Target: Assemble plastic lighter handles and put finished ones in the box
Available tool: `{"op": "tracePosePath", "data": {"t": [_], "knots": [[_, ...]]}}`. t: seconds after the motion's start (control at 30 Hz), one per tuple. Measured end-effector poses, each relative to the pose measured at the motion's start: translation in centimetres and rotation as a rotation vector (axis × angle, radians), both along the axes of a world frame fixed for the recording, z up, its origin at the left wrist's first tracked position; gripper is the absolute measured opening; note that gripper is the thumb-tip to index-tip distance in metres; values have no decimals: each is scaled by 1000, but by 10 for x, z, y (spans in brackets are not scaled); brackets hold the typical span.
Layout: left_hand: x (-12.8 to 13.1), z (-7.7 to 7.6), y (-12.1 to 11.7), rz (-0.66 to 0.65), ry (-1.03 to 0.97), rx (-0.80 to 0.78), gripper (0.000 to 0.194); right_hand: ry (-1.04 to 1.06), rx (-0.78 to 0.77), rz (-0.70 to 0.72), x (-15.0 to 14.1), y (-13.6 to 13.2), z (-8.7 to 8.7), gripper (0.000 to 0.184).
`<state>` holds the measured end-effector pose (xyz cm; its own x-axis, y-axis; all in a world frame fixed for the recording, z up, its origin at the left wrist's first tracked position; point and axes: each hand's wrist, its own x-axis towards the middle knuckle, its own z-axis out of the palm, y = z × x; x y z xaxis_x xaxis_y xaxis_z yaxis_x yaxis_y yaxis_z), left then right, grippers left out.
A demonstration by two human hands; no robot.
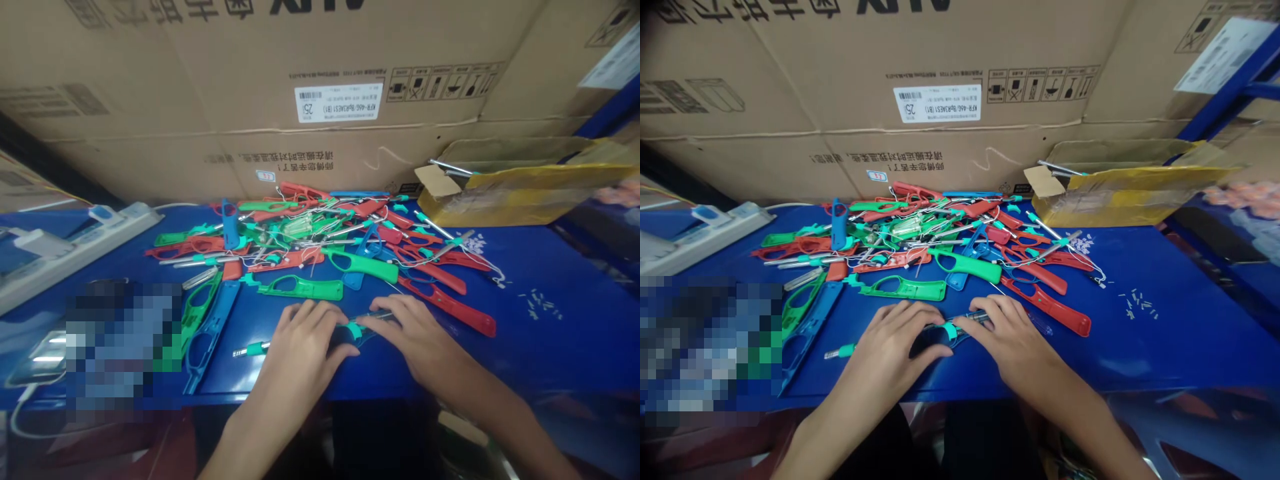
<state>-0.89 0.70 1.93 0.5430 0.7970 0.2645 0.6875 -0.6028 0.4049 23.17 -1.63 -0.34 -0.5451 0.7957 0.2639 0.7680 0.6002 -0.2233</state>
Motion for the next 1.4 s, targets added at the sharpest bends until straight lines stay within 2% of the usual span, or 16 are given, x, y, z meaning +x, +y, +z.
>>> {"op": "tracePosePath", "data": {"t": [0.13,0.23,0.37,0.43,0.53,0.6,0.73,0.87,1.03,1.1,1.23,1.4], "knots": [[-1,-1,-3,31,-44,10,30,6,0,0,1,1,-2,74],[-2,-2,-6,92,-72,31,34,18,-45,-20,1,0,-1,71],[-4,-4,-8,100,-61,61,32,50,-96,-4,0,-1,5,69],[-4,-4,-8,89,-58,64,31,55,-112,-7,-2,-1,8,61],[-4,-5,-8,84,-74,53,33,48,-95,-20,-5,-1,10,37],[-6,-6,-10,82,-81,57,33,36,-70,-22,-6,-1,10,34],[-18,-8,-12,80,-99,88,34,27,-29,-19,-7,-2,10,34],[-33,-12,-12,147,-104,119,24,13,-3,-18,-5,-2,10,35],[-34,-12,-14,162,-100,128,20,29,52,-75,-1,-5,7,57],[-32,-12,-16,155,-108,133,19,51,80,-101,-3,-4,6,59],[-32,-14,-17,150,-132,126,20,67,125,-71,-15,12,16,51],[-32,-15,-16,162,-100,138,17,12,175,46,-25,66,52,34]]}}
